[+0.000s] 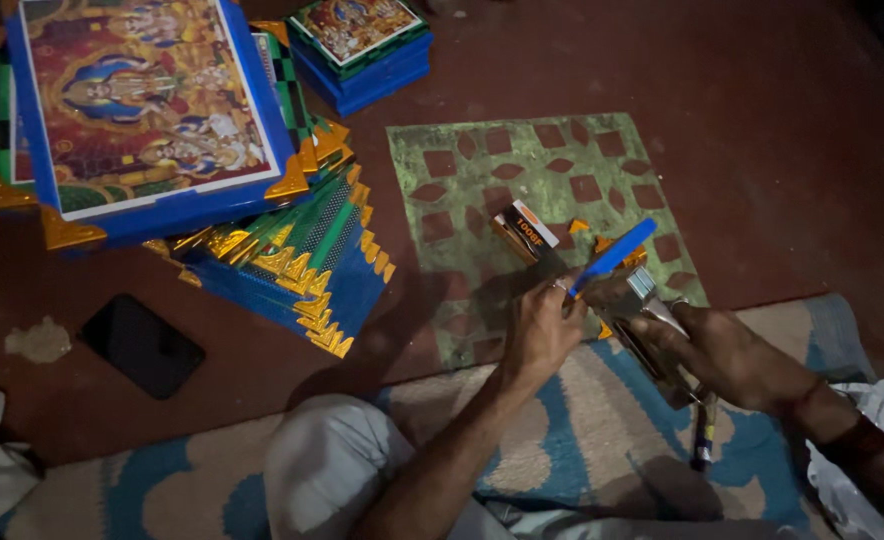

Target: The person sits on the floor and hammers gold foil trim pieces onto the edges of framed religious pictures, working one frame at a time. They hold a blue strip and foil in place with one hand while striking with a hammer, and use a staple gun on a frame, placing finished frames on a growing stack.

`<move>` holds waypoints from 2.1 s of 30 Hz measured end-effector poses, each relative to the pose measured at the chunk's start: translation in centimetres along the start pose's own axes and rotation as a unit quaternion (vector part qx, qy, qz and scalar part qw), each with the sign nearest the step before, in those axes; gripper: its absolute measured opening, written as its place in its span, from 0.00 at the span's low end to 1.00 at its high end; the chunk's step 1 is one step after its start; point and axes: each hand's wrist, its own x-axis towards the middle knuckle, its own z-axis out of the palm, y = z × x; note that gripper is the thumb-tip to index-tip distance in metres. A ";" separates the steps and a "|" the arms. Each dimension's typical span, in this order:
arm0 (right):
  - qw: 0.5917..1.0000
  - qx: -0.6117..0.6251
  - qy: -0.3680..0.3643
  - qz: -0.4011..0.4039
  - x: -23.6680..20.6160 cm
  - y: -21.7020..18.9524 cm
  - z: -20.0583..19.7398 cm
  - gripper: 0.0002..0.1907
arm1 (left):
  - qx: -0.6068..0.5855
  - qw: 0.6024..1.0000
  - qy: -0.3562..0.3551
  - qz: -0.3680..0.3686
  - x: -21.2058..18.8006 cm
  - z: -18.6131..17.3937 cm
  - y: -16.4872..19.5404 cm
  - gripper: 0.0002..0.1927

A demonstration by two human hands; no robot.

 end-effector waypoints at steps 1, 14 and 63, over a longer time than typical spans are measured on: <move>1.000 0.007 -0.006 0.000 0.0 0.0 0.0 0.31 | -0.011 1.000 0.000 -0.008 0.0 0.1 0.0 0.19; 0.999 0.007 0.003 0.034 0.9 0.3 0.7 0.32 | -0.006 1.000 -0.011 -0.002 0.2 -0.1 0.0 0.20; 0.816 0.394 0.405 0.121 8.4 20.9 17.5 0.22 | -0.035 0.998 -0.032 -0.048 0.5 1.0 -2.4 0.19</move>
